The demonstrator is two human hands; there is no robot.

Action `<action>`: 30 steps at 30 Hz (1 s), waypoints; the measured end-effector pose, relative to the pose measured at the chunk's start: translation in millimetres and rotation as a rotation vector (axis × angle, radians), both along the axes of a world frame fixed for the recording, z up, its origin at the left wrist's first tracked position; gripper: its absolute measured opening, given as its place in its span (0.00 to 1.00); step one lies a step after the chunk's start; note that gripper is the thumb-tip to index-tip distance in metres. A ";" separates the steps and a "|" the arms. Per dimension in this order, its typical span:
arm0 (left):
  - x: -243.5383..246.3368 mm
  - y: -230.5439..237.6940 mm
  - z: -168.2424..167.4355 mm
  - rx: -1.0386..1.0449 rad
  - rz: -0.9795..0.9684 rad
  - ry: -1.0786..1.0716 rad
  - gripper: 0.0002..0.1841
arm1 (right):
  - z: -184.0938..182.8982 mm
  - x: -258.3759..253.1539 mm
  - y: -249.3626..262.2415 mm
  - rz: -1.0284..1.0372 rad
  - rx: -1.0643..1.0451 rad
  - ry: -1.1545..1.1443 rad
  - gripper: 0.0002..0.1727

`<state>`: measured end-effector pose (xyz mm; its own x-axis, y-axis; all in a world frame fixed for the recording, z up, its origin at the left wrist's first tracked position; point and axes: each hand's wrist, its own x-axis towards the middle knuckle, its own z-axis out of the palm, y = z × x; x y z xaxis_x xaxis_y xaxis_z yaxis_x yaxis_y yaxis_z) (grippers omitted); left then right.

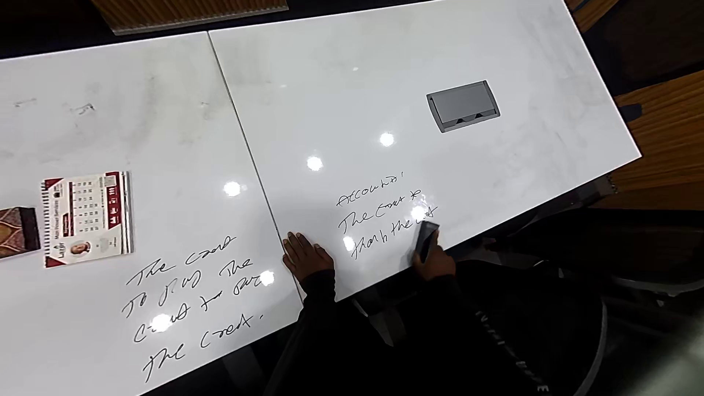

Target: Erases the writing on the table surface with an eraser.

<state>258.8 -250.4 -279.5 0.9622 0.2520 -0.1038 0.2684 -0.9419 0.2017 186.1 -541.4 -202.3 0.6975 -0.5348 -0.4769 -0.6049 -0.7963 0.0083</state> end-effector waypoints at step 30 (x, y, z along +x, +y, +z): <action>0.1 1.9 -0.9 -0.015 0.002 0.023 0.34 | -5.9 7.4 -98.5 0.140 -0.008 -0.278 0.36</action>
